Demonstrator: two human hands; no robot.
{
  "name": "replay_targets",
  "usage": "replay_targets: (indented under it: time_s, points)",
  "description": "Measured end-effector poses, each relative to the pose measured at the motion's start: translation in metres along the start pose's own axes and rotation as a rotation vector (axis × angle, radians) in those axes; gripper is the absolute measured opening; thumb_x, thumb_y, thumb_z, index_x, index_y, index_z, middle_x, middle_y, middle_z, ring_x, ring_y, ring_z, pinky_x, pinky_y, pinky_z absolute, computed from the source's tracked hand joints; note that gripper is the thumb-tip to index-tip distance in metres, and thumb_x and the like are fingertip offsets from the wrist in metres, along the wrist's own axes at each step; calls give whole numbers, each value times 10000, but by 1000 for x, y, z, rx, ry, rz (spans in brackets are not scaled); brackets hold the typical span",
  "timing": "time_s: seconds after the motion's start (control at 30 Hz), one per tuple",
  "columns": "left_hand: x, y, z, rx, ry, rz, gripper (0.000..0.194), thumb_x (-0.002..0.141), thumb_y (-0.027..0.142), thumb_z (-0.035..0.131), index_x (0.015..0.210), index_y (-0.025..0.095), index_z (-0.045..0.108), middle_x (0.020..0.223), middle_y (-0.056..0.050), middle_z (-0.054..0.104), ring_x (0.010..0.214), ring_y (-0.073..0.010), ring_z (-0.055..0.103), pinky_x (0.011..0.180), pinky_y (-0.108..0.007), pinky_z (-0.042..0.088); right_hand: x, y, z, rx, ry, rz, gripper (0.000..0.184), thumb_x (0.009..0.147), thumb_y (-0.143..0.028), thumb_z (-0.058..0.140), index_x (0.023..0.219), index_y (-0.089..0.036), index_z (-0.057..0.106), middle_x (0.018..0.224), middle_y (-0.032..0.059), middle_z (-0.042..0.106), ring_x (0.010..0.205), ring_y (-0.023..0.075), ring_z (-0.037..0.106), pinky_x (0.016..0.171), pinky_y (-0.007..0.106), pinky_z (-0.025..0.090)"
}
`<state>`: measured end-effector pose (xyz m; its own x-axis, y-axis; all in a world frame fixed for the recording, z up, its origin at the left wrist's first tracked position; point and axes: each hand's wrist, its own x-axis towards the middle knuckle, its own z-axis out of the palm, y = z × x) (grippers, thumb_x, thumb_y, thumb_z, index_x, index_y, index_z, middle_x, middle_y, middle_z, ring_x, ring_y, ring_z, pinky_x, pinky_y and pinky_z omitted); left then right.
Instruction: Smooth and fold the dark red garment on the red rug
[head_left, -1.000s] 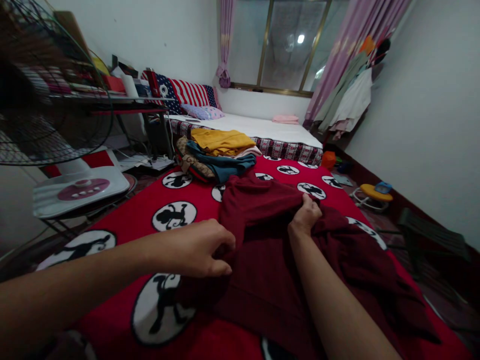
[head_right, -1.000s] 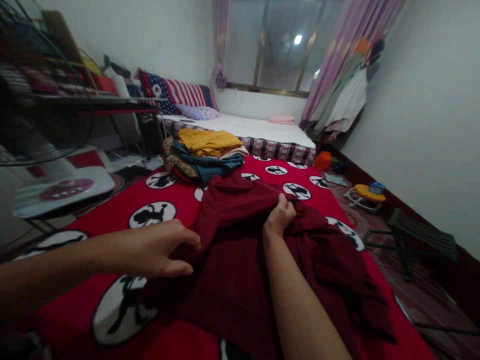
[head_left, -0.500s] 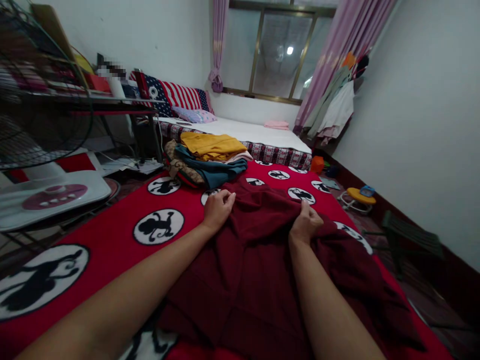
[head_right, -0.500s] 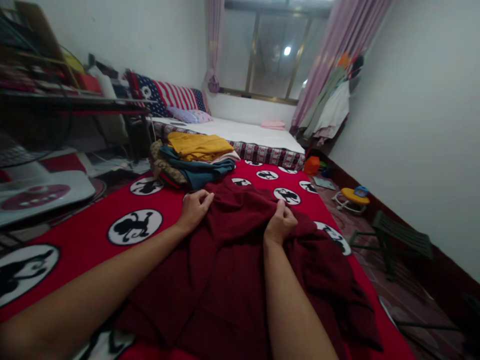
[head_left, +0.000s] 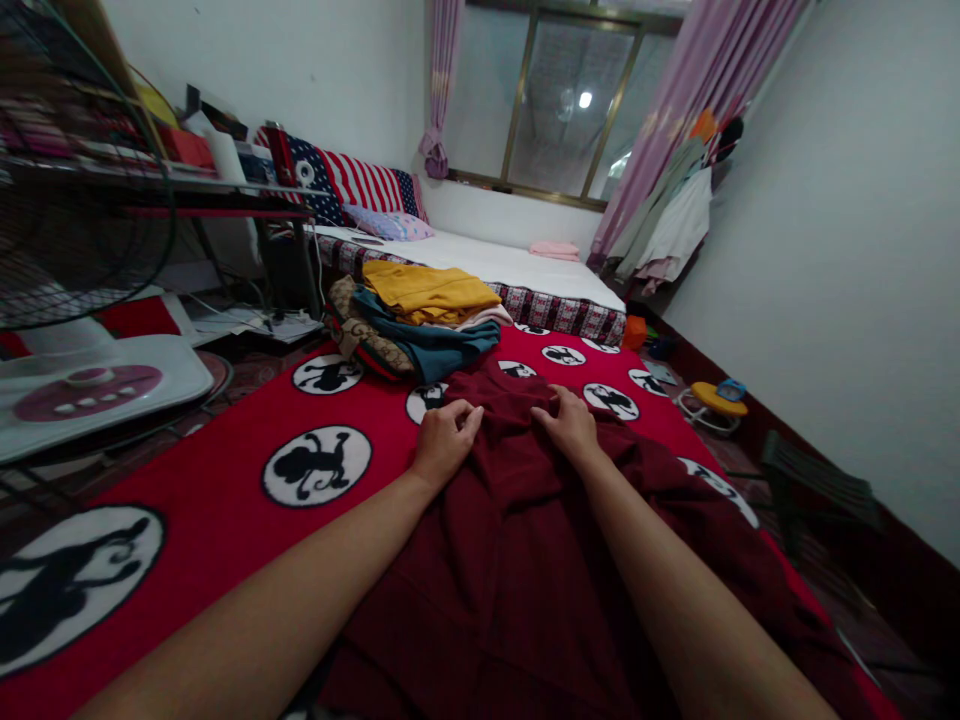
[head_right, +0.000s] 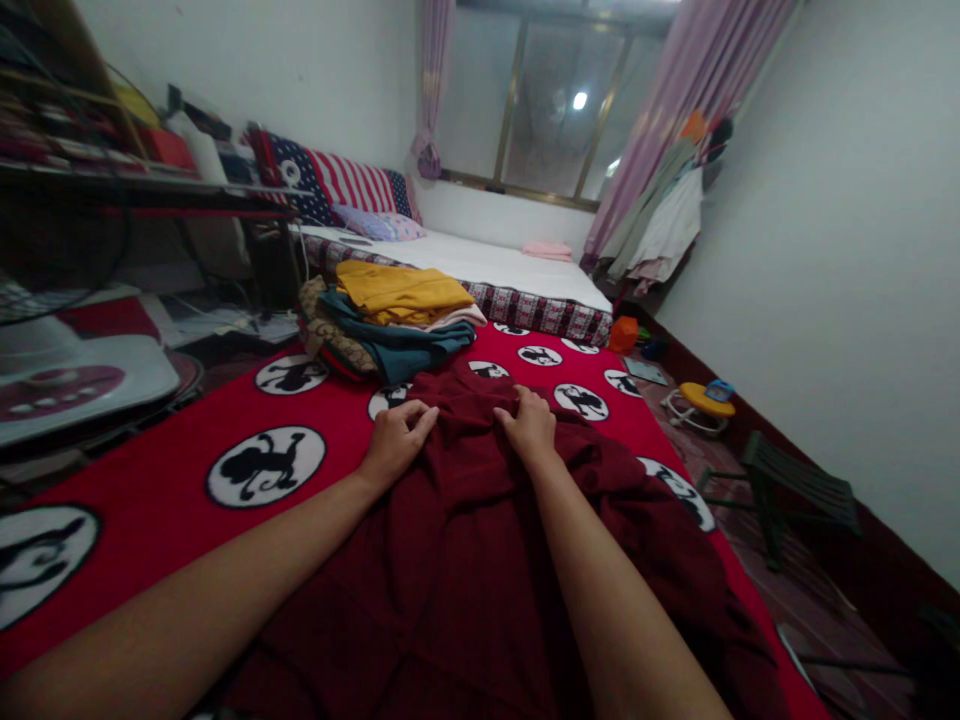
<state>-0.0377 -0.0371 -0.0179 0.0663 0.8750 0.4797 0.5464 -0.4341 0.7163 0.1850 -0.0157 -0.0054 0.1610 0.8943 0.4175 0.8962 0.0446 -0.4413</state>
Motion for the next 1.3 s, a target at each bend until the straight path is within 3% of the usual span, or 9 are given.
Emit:
replay_targets:
  time_s: [0.1, 0.3, 0.43, 0.53, 0.63, 0.87, 1.03, 1.23, 1.3]
  points:
    - [1, -3, -5, -109, 173, -34, 262, 929, 367, 431, 840, 194, 607, 810, -26, 673, 773, -151, 623, 719, -237, 434, 1, 3, -6, -36, 43, -62, 204, 746, -354, 659, 884, -207, 686, 909, 53, 713, 836, 200, 636, 778, 302, 452]
    - [11, -21, -4, -325, 459, -162, 161, 889, 171, 401, 999, 188, 517, 1024, -74, 627, 951, -165, 607, 856, -277, 476, -21, 30, -45, -32, 588, 167, 271, 773, -413, 566, 849, -184, 689, 752, 52, 671, 713, 208, 597, 698, 311, 434]
    - [16, -29, 1, -362, 440, -241, 242, 823, 63, 405, 997, 183, 522, 1042, -77, 617, 928, -169, 600, 883, -310, 478, -24, 40, -64, -381, 115, 292, 157, 666, -271, 630, 789, -228, 717, 794, 72, 667, 748, 254, 601, 694, 360, 414]
    - [17, -31, 5, -360, 415, -260, 305, 781, 15, 397, 1003, 177, 528, 1020, -75, 613, 877, -168, 603, 854, -314, 488, -12, 14, -62, -505, 68, 78, 222, 698, -147, 556, 832, -218, 718, 963, 105, 666, 888, 261, 608, 750, 358, 409]
    - [16, -31, 7, -334, 373, -236, 352, 742, -21, 393, 995, 184, 528, 1014, -66, 606, 856, -159, 602, 838, -302, 491, 5, -32, -37, -275, 59, -125, 232, 779, -144, 502, 909, -201, 686, 968, 78, 687, 885, 206, 619, 752, 295, 420]
    - [10, -27, 6, -316, 291, -142, 354, 759, -15, 385, 1020, 187, 514, 1047, -68, 594, 884, -157, 597, 867, -307, 487, 38, -114, 46, 83, -236, -59, 383, 848, -431, 566, 1139, -187, 620, 1035, 92, 711, 946, 209, 650, 793, 285, 453]
    - [9, -24, 4, -301, 306, -156, 354, 759, -2, 409, 1042, 189, 503, 1070, -75, 577, 917, -166, 591, 881, -310, 481, 59, -117, 50, 6, -235, 92, 160, 705, -325, 665, 744, -177, 712, 787, 90, 717, 791, 248, 666, 682, 288, 445]
    - [10, -20, 7, -314, 320, -158, 360, 767, -14, 406, 1057, 179, 495, 1110, -97, 575, 948, -182, 581, 902, -335, 476, 78, -85, 39, 138, 63, 189, 479, 893, -395, 317, 880, -123, 711, 833, 101, 711, 728, 181, 634, 617, 244, 428]
    - [10, -19, 8, -322, 319, -157, 358, 774, -12, 409, 1061, 186, 492, 1121, -94, 575, 962, -183, 579, 910, -338, 475, 74, -85, 43, 143, -9, 154, 486, 882, -478, 358, 817, -153, 714, 783, 91, 705, 704, 182, 626, 613, 248, 421]
